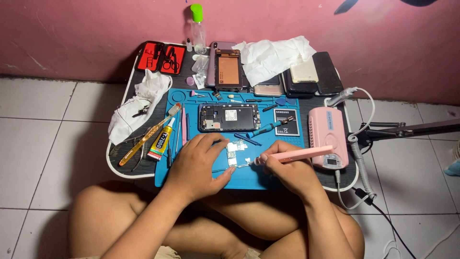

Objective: The person uses a pink soldering iron to work on a small circuit board placed on a blue mat. They hold the board with their left hand while applying the soldering iron with their right hand to various points on the board.

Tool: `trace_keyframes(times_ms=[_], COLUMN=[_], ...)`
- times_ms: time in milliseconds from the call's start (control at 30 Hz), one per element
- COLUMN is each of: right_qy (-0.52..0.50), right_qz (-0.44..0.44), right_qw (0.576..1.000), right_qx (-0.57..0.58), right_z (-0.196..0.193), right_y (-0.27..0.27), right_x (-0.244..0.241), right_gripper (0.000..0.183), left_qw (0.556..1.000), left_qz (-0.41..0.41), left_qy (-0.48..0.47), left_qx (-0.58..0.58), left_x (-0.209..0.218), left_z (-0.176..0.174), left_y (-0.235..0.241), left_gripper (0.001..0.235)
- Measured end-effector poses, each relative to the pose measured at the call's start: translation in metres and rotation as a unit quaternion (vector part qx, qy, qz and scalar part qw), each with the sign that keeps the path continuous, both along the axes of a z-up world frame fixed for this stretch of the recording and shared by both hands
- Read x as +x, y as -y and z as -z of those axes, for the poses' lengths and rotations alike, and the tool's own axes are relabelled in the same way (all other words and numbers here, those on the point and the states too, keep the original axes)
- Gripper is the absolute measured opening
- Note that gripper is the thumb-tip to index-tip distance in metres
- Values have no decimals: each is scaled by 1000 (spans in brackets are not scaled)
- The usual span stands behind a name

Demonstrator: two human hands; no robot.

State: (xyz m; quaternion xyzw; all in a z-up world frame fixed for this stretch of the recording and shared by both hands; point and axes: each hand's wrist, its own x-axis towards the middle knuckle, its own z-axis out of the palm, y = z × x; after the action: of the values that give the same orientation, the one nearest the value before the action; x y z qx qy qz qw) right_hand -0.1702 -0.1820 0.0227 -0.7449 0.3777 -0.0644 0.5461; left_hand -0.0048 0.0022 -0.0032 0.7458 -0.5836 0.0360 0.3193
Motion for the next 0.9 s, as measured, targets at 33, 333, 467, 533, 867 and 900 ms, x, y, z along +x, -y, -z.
trace_keyframes(times_ms=[33, 333, 467, 533, 867, 900], right_qy=[25, 54, 73, 77, 91, 93], right_qz=[-5, -19, -60, -52, -48, -49], right_qw=[1000, 998, 995, 993, 983, 983], right_qx=[8, 16, 39, 69, 151, 148], right_z=[3, 0, 3, 8, -11, -13], right_y=[2, 2, 7, 6, 8, 7], right_x=[0, 1, -1, -5, 9, 9], right_gripper=[17, 19, 13, 12, 24, 24], left_qw=[1000, 1000, 1000, 1000, 1000, 1000], left_qz=[2, 1, -5, -11, -4, -5], left_qy=[-1, 5, 11, 1, 5, 8], left_qx=[-1, -4, -4, -3, -9, -13], left_x=[1, 0, -3, -10, -4, -3], left_z=[0, 0, 1, 5, -2, -2], left_y=[1, 2, 2, -1, 1, 1], left_gripper=[55, 55, 56, 56, 56, 56])
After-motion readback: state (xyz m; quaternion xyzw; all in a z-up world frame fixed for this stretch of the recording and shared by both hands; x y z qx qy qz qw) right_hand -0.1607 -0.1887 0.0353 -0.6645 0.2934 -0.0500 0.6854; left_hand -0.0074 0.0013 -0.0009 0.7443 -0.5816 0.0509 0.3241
